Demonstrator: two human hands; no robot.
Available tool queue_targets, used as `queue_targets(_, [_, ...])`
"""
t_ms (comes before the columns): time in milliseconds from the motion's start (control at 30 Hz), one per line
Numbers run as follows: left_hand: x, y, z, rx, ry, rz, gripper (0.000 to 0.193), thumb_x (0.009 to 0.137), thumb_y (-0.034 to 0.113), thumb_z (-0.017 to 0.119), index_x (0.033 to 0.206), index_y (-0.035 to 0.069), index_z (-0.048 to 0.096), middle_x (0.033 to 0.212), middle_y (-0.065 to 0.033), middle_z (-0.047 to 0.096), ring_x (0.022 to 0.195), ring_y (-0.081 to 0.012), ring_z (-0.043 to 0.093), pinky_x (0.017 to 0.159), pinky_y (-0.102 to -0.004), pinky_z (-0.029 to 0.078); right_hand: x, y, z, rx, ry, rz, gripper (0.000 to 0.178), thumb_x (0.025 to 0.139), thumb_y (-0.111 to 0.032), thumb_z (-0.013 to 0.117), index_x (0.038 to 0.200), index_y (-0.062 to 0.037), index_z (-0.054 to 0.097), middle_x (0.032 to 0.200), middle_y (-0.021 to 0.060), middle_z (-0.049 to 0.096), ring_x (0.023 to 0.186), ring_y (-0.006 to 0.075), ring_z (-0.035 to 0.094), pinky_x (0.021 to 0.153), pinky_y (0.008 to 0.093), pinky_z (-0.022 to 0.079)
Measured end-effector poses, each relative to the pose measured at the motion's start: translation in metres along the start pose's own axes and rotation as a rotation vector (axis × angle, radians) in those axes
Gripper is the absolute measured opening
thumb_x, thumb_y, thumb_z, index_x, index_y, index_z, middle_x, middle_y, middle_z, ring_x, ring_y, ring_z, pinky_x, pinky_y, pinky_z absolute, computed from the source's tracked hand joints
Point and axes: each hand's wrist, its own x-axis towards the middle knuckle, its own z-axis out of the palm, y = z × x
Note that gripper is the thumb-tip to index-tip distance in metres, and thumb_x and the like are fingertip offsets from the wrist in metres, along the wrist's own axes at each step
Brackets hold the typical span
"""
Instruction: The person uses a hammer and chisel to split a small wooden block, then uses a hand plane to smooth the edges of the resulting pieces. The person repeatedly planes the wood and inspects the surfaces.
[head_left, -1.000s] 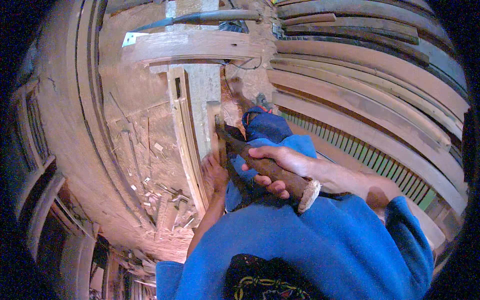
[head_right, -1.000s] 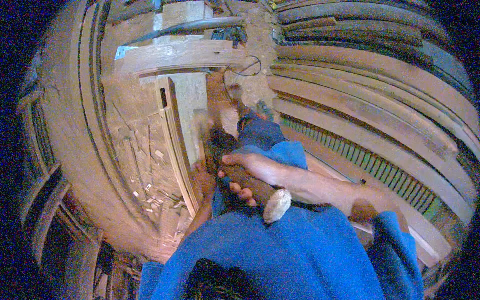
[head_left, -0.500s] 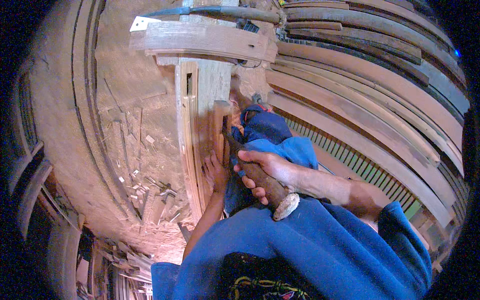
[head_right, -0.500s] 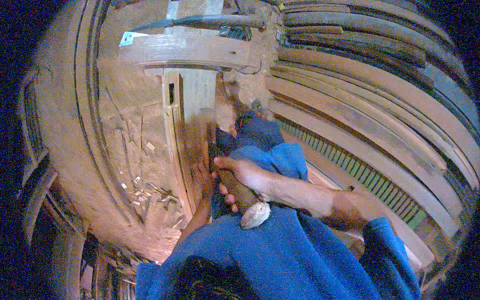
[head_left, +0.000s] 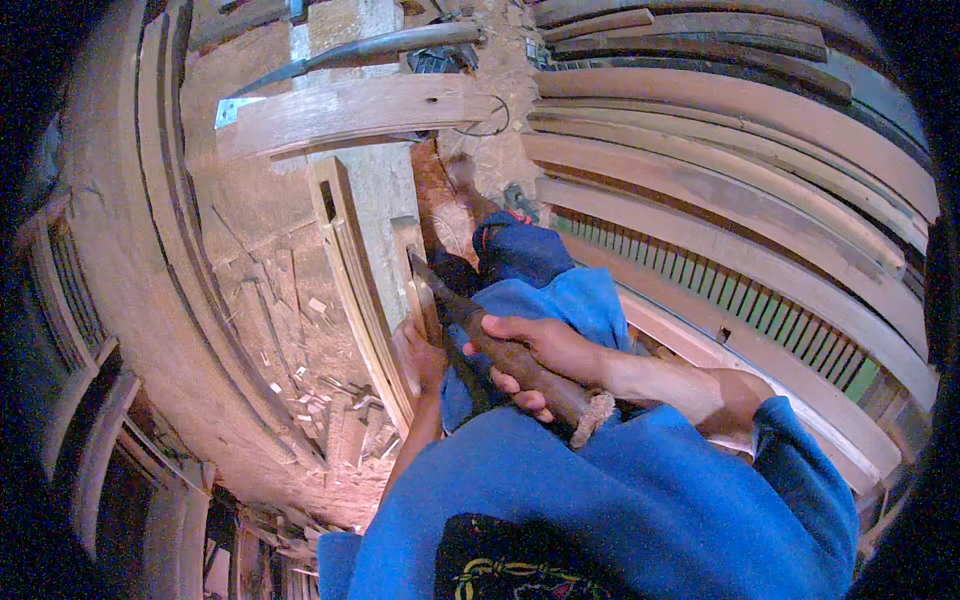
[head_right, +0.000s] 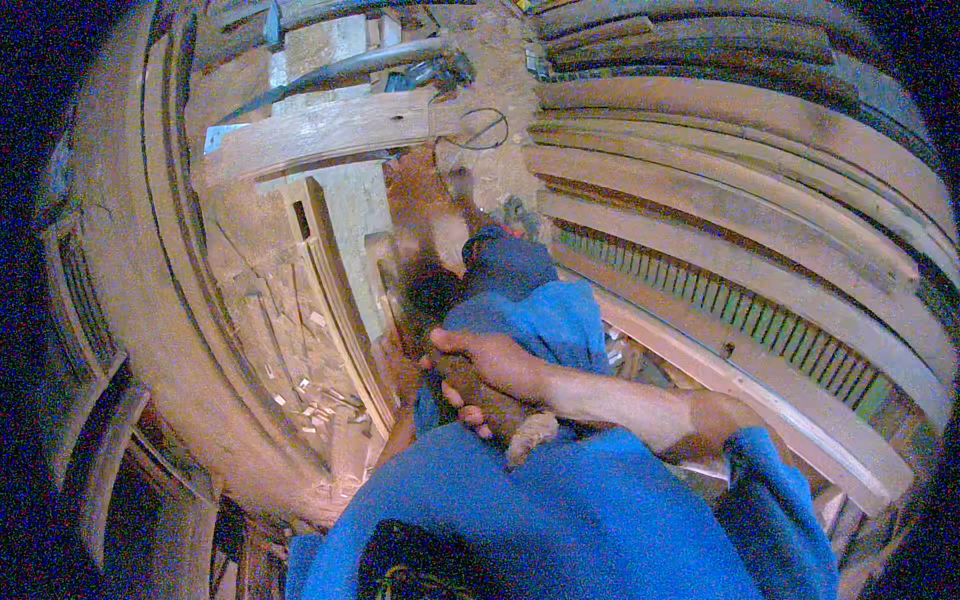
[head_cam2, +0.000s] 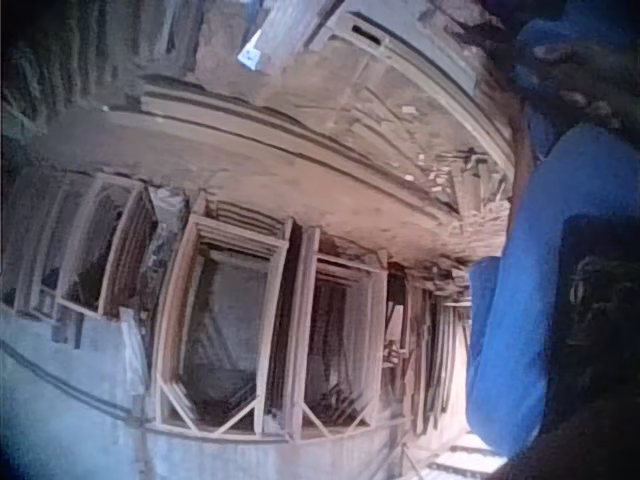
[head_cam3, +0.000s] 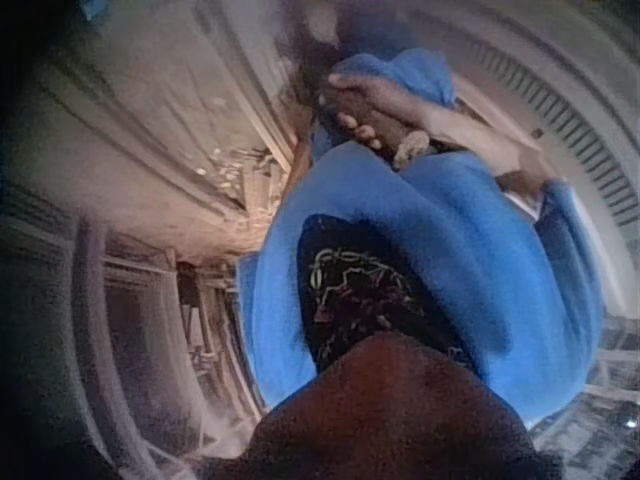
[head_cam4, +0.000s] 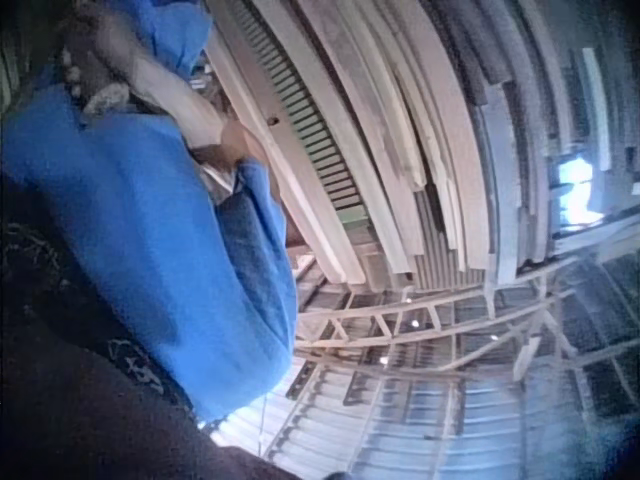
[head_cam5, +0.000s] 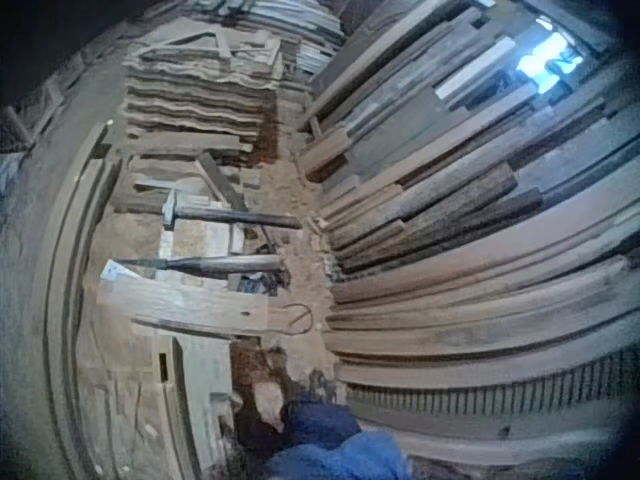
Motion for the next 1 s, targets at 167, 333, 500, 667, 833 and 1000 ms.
queue_targets(167, [0.001, 0.005, -0.009, 0.105, 0.013, 0.016, 0.039, 0.093, 0.028, 0.068, 0.121, 0.004, 0.055, 0.111, -0.0201, 0.058, 0.105, -0.0419, 0.058, 0.086, -0.0483, 0.05, 0.003, 0.001, -0.002, -0.026, -0.035, 0.015, 0.046, 0.104, -0.056, 0.041, 0.122, -0.015, 0.05, 0.067, 0.0063, 0.056, 0.044, 0.0225, 0.052, 0.037, 0.0418, 0.048])
queue_targets(333, [0.005, 0.011, -0.015, 0.021, 0.016, 0.037, 0.038, 0.093, 0.027, 0.068, 0.121, 0.004, 0.055, 0.11, -0.0201, 0.058, 0.1, -0.0417, 0.057, 0.083, -0.0504, 0.049, 0.007, 0.002, -0.01, 0.031, -0.086, 0.061, 0.047, 0.104, -0.057, 0.039, 0.123, -0.0149, 0.05, 0.067, 0.0069, 0.056, 0.045, 0.0237, 0.053, 0.039, 0.0437, 0.048])
queue_targets(500, [0.002, 0.011, -0.012, -0.017, 0.001, 0.024, 0.039, 0.092, 0.023, 0.068, 0.123, 0.003, 0.055, 0.113, -0.0199, 0.058, 0.105, -0.0417, 0.057, 0.09, -0.0497, 0.048, 0.014, -0.004, -0.004, -0.047, -0.086, 0.057, 0.047, 0.104, -0.056, 0.038, 0.123, -0.0146, 0.049, 0.067, 0.0076, 0.055, 0.043, 0.0242, 0.052, 0.037, 0.0439, 0.047])
queue_targets(667, [-0.004, 0.001, 0.0, 0.207, -0.019, 0.063, 0.048, 0.092, 0.024, 0.065, 0.134, 0.003, 0.052, 0.124, -0.0191, 0.056, 0.117, -0.0404, 0.054, 0.1, -0.0488, 0.046, 0.004, -0.019, 0.008, 0.005, -0.05, 0.174, 0.044, 0.103, -0.056, 0.039, 0.116, -0.015, 0.049, 0.065, 0.0085, 0.057, 0.044, 0.0276, 0.054, 0.039, 0.0485, 0.049])
queue_targets(833, [-0.008, -0.003, 0.011, 0.167, -0.007, 0.064, 0.053, 0.093, 0.027, 0.063, 0.138, 0.003, 0.049, 0.127, -0.0181, 0.056, 0.119, -0.0394, 0.054, 0.1, -0.049, 0.045, 0.031, -0.018, 0.021, -0.021, 0.067, 0.138, 0.042, 0.104, -0.053, 0.039, 0.109, -0.0134, 0.051, 0.066, 0.0088, 0.058, 0.045, 0.0268, 0.056, 0.041, 0.0498, 0.051])
queue_targets(1000, [-0.006, 0.003, 0.002, 0.133, -0.036, 0.054, 0.049, 0.093, 0.027, 0.062, 0.135, 0.003, 0.051, 0.126, -0.0183, 0.056, 0.117, -0.039, 0.054, 0.098, -0.048, 0.046, 0.062, -0.01, 0.016, -0.176, 0.018, -0.039, 0.043, 0.103, -0.054, 0.041, 0.109, -0.0125, 0.049, 0.072, 0.0073, 0.059, 0.051, 0.0249, 0.058, 0.046, 0.0462, 0.053])
